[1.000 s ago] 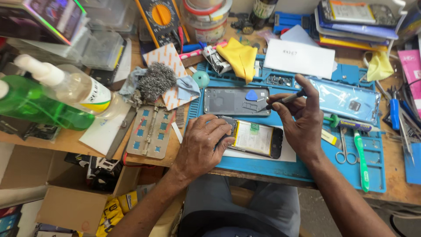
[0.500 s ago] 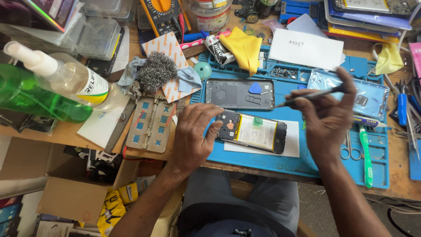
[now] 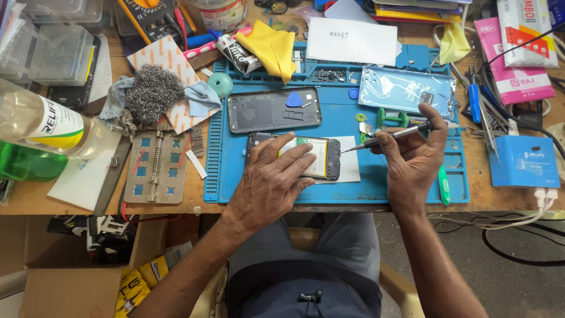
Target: The person first powers on and taps a smartphone to test it, then opens the phone's back cover and uses a screwdriver to pry and loosen the battery inside the device, working on the repair mat.
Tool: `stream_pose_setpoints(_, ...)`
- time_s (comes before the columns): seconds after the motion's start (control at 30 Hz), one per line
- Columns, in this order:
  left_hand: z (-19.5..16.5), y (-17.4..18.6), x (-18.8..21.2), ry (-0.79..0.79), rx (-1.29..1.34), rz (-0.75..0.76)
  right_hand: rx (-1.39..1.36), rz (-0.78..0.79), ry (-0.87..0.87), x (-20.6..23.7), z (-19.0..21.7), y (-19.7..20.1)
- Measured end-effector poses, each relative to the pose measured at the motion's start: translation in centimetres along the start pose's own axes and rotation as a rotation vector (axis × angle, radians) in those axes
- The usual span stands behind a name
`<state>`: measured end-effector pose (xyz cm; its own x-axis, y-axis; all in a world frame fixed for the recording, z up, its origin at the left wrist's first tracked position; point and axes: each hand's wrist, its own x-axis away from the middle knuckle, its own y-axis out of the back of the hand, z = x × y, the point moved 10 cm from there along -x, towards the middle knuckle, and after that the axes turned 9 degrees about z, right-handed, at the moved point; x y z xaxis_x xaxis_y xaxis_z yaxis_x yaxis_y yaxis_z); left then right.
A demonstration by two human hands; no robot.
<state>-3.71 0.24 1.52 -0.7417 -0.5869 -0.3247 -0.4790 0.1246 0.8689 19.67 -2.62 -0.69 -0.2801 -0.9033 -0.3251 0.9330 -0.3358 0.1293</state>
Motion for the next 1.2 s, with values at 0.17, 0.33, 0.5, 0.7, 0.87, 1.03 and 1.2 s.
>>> stream_pose_setpoints(0.17, 0.3, -0.5, 0.4, 0.027, 0.004, 0.031, -0.019, 0.018, -0.020, 0.2, -0.4, -0.1)
stream_pose_setpoints(0.33, 0.4, -0.6, 0.4, 0.033, 0.018, 0.016, 0.017, 0.008, -0.031, 0.5, -0.4, 0.2)
stream_pose_setpoints(0.5, 0.4, -0.7, 0.4, 0.041, 0.000, 0.016, 0.021, 0.006, -0.047, 0.1, -0.5, 0.1)
stream_pose_setpoints(0.7, 0.5, -0.9, 0.5, 0.040, -0.004, 0.015, 0.007, 0.018, -0.057, -0.3, -0.5, -0.2)
stream_pose_setpoints(0.87, 0.6, -1.2, 0.6, 0.042, -0.009, 0.016, 0.025, 0.027, -0.073, -0.2, -0.5, -0.3)
stream_pose_setpoints(1.03, 0.6, -1.3, 0.7, 0.040, -0.014, 0.012, 0.073, 0.032, -0.079, -0.3, -0.5, -0.3)
stream_pose_setpoints(1.2, 0.5, -1.4, 0.7, 0.038, -0.019, 0.026, 0.065, 0.032, -0.066, -0.2, -0.5, -0.3)
